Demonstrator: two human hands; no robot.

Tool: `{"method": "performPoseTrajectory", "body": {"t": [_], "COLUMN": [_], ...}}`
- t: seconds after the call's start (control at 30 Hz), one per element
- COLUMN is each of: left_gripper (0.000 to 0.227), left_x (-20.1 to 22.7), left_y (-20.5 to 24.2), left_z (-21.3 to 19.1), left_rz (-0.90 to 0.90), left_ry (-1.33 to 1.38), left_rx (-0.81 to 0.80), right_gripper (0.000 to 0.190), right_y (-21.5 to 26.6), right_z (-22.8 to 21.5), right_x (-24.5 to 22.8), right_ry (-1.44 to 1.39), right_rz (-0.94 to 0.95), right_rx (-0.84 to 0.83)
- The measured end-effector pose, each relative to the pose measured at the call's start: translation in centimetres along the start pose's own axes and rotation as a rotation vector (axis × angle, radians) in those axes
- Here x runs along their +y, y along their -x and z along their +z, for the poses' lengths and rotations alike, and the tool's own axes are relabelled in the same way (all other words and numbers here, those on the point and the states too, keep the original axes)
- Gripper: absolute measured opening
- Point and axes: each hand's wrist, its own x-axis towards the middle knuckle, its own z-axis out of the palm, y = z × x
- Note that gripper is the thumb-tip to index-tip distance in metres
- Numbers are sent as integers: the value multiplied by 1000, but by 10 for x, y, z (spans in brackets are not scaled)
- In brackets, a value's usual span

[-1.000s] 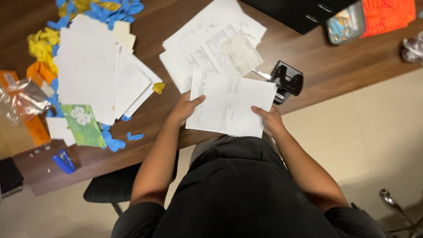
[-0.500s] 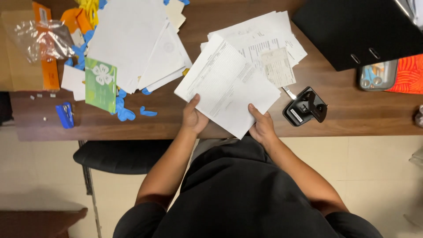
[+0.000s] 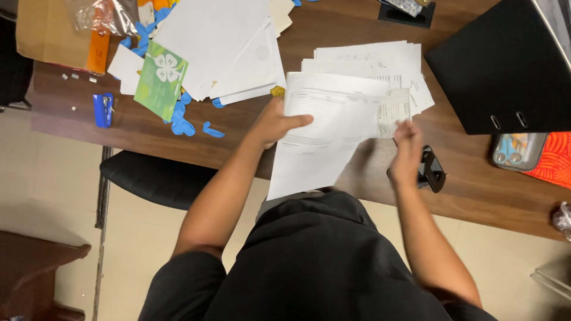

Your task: The person is using a hole puncher to create holes in several sheets of paper.

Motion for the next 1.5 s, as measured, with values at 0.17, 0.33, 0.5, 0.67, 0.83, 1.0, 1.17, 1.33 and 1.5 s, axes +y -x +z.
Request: {"method": "performPoseTrajectory", "body": {"t": [0.17, 0.33, 0.5, 0.67, 0.83, 1.0, 1.17, 1.33, 1.5], "left_gripper": [52, 56, 61, 64, 59, 69, 94, 69, 31], "left_x": [14, 11, 14, 10, 10, -47, -19, -100, -97], "left_y": [-8, -15, -15, -16, -19, -16, 40, 18, 27], "left_z": [23, 42, 47, 47, 39, -37, -19, -40, -31], "left_rz": [53, 38, -1, 37, 5, -42, 16, -14, -118], "left_ry": [-47, -23, -54, -87, -192, 174, 795, 300, -407], "left_rx": [-166, -248, -250, -240, -202, -421, -368, 79, 235], "right_gripper": [37, 25, 30, 28, 19, 17, 17, 21, 15], "right_y": [-26, -41, -39, -53, -55, -60, -64, -42, -14], "right_z": [-4, 9, 20, 13, 17, 9, 4, 13, 5], "right_x": [-120, -173, -209, -187, -187, -153, -80, -54, 4], "right_ry": [186, 421, 611, 587, 537, 252, -2, 62, 57], "right_rz": [-371, -593, -318, -201, -43, 42, 60, 34, 124], "right_rx": [-237, -372, -565, -710, -792, -532, -347, -335, -331]}}
